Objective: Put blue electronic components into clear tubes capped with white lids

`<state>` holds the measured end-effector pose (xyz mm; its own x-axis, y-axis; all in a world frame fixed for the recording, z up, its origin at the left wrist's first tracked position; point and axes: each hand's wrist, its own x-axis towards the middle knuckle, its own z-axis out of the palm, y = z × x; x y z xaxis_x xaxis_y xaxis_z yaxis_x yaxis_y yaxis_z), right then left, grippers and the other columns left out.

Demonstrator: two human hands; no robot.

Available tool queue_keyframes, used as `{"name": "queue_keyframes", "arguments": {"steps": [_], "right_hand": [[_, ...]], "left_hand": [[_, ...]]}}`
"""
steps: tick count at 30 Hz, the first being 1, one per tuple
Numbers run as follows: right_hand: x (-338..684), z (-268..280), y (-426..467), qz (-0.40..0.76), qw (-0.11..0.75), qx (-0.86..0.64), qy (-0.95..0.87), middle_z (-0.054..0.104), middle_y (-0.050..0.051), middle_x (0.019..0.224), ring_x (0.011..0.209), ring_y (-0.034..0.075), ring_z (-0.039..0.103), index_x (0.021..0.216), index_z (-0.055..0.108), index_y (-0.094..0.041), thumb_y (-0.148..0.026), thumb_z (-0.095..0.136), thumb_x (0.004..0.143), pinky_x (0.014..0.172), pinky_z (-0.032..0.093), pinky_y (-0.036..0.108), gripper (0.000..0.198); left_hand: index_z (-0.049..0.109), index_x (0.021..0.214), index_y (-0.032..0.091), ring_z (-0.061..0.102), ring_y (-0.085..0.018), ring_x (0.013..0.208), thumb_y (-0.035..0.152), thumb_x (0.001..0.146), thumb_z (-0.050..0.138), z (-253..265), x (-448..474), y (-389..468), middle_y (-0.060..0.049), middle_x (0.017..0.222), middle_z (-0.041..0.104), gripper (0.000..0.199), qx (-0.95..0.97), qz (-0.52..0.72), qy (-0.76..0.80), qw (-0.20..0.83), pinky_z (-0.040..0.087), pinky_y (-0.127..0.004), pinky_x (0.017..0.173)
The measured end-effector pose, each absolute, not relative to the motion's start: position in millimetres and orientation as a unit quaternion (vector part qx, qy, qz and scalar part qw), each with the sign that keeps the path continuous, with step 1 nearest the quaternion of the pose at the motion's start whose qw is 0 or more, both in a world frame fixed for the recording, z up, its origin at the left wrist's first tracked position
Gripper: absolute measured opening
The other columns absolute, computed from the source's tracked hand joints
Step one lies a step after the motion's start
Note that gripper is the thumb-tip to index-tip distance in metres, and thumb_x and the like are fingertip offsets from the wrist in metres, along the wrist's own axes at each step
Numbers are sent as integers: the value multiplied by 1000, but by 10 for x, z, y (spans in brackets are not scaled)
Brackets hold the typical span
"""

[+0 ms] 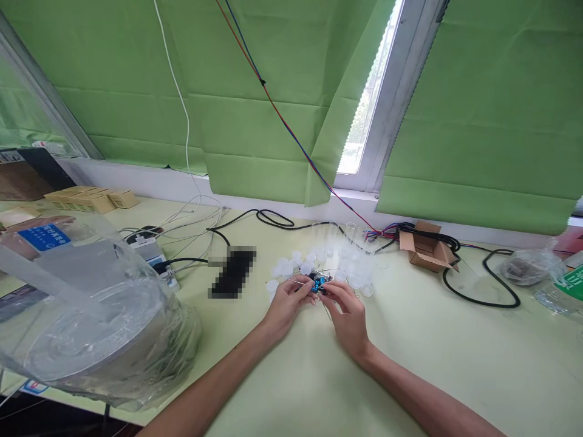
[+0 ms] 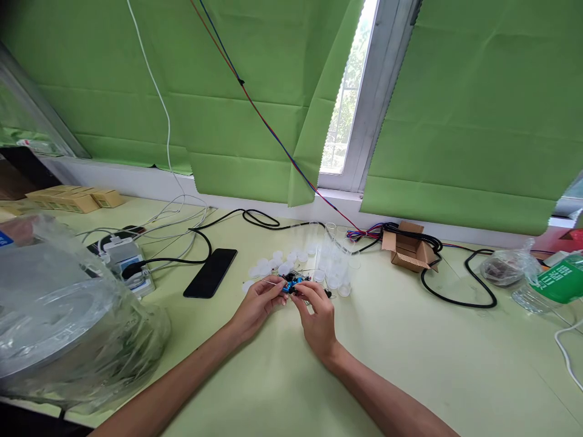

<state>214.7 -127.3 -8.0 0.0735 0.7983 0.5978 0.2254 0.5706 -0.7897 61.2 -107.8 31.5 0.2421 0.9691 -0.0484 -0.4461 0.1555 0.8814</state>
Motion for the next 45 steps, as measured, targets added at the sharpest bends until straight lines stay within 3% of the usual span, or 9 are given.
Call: {"name": "queue_keyframes", "arguments": {"steps": [10, 18, 30, 38, 45], "right_hand": [[2143, -50, -1290, 242, 610, -407, -635, 63, 7, 98, 84, 18, 64, 102, 67, -22, -23, 61, 91, 74, 59, 33, 13], [2135, -23, -1297, 247, 600, -418, -636, 64, 6, 91, 80, 18, 64, 99, 63, -21, -28, 61, 91, 72, 57, 32, 11], [2132, -25, -1303, 321, 591, -434, -600, 63, 1, 71, 57, 14, 62, 94, 60, -18, -37, 56, 94, 52, 50, 26, 19], [2134, -26, -1288, 320, 579, -443, -605, 59, -1, 67, 50, 11, 56, 88, 57, -19, -40, 48, 98, 49, 47, 23, 24], [2132, -11, -1307, 317, 562, -436, -627, 64, 2, 79, 58, 14, 62, 104, 59, -19, -37, 56, 93, 55, 52, 26, 21]], "left_hand": [[72, 87, 15, 61, -13, 70, 31, 72, 81, 274, 597, -1062, -4, 85, 66, 23, 389, 519, 333, 684, 50, -26, 66], [70, 79, 16, 62, -12, 69, 33, 74, 79, 276, 607, -1059, -3, 86, 66, 20, 386, 529, 322, 684, 50, -26, 66], [70, 80, 14, 60, -11, 65, 33, 70, 82, 312, 621, -1086, -2, 85, 63, 24, 391, 520, 337, 681, 50, -27, 68], [70, 78, 15, 60, -12, 63, 33, 69, 82, 310, 648, -1097, -2, 82, 64, 24, 395, 522, 329, 680, 50, -28, 69], [71, 80, 14, 60, -11, 64, 31, 67, 84, 305, 634, -1081, -2, 80, 66, 26, 358, 541, 333, 685, 50, -27, 68]]}}
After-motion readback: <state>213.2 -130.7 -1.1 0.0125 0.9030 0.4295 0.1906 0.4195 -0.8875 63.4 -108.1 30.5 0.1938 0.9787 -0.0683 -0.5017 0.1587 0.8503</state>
